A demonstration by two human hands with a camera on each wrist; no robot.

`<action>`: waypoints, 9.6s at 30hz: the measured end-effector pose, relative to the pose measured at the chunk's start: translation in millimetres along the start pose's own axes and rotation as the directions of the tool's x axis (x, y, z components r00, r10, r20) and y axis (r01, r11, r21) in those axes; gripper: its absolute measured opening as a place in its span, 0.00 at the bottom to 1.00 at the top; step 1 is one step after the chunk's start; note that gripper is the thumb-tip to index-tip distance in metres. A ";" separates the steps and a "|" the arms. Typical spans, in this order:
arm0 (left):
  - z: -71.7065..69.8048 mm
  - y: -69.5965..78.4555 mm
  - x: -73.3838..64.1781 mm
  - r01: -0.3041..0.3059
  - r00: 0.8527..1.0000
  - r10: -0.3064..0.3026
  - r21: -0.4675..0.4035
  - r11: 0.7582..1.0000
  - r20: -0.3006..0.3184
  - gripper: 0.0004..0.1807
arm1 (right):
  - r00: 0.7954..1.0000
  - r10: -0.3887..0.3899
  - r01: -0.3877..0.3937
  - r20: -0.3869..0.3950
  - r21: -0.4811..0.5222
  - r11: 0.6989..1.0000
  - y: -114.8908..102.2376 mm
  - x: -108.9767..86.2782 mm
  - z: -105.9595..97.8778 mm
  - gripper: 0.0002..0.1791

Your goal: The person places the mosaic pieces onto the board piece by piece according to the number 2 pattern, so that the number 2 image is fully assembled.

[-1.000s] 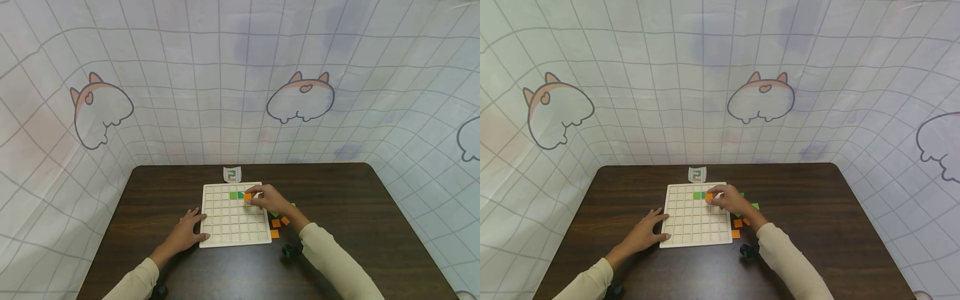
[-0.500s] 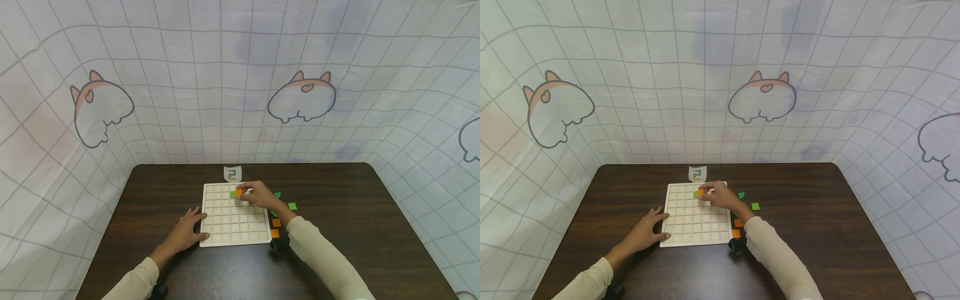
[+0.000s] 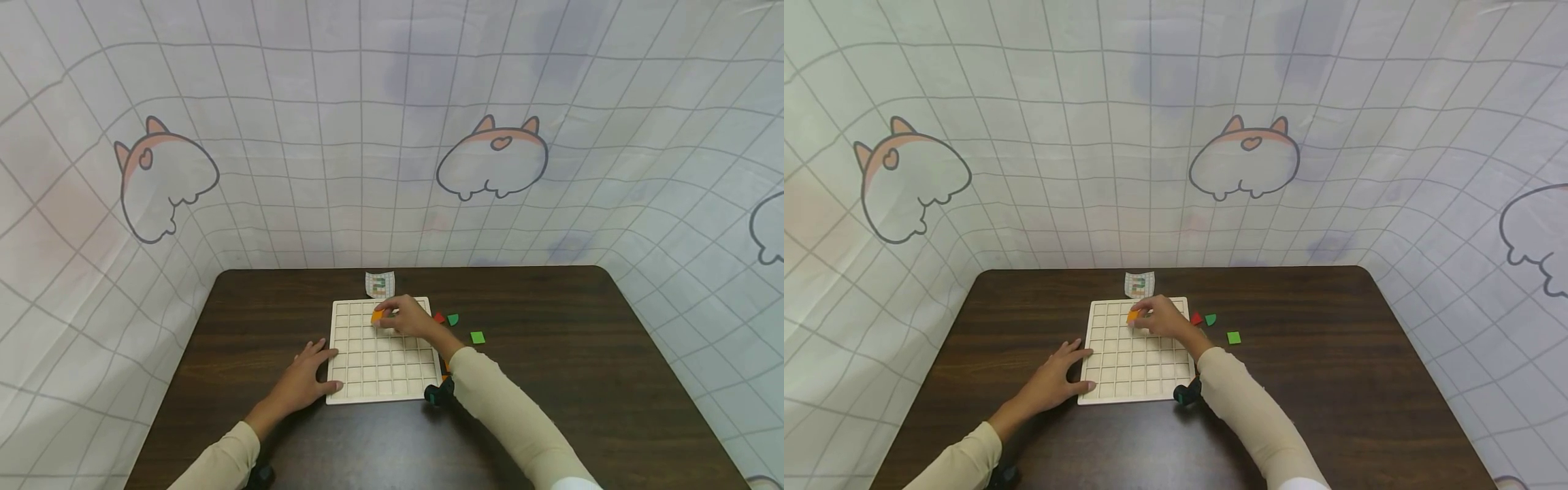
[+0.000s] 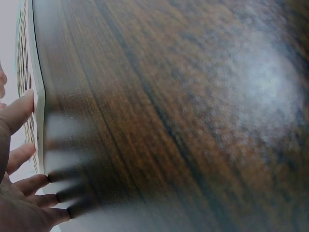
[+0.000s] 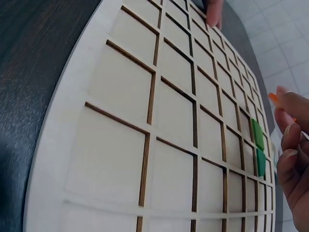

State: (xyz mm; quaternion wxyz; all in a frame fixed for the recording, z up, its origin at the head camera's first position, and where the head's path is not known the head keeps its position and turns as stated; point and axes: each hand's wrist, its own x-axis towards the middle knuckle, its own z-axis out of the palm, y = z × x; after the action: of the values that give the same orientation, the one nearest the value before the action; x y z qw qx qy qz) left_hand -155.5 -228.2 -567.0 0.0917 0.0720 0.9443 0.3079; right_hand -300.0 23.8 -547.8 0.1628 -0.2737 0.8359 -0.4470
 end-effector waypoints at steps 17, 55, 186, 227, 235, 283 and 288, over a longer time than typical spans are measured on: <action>0.5 -0.3 -0.6 0.006 1.000 -0.006 0.005 1.000 -0.009 0.36 | 0.998 0.060 -0.059 0.004 -0.132 0.989 0.7 17.3 14.1 0.16; 0.1 -1.9 -1.3 -0.003 1.000 0.003 0.010 1.000 -0.013 0.36 | 0.995 0.098 -0.098 -0.008 -0.207 0.974 2.8 22.6 19.3 0.12; 1.8 1.9 -3.9 0.022 0.999 -0.021 0.028 0.999 -0.031 0.37 | 0.965 0.018 -0.114 -0.261 -0.357 0.927 111.4 -153.2 -96.3 0.15; 1.6 1.5 -1.9 0.021 1.000 -0.021 0.015 1.000 -0.023 0.37 | 0.982 0.116 -0.126 -0.152 -0.061 0.990 87.8 -139.9 -89.1 0.19; 1.6 1.9 -1.5 0.013 1.000 -0.013 0.017 1.000 -0.028 0.36 | 0.983 0.101 -0.108 -0.155 -0.039 0.993 81.9 -133.5 -83.2 0.19; -1.3 2.4 -4.1 -0.004 1.000 0.004 0.010 1.000 -0.011 0.37 | 0.998 0.044 -0.041 -0.055 0.044 0.998 45.8 -80.6 -37.2 0.19; -1.1 2.1 -3.8 -0.004 1.000 0.005 0.011 1.000 -0.012 0.37 | 0.998 0.042 -0.040 -0.040 0.049 0.998 43.3 -75.5 -33.6 0.21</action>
State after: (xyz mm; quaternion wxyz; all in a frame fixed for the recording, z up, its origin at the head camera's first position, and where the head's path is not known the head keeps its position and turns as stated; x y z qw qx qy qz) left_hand -151.8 -227.9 -564.4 0.0850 0.0729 0.9464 0.3031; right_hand -270.7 111.0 -563.6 0.1616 -0.2432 0.8335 -0.4691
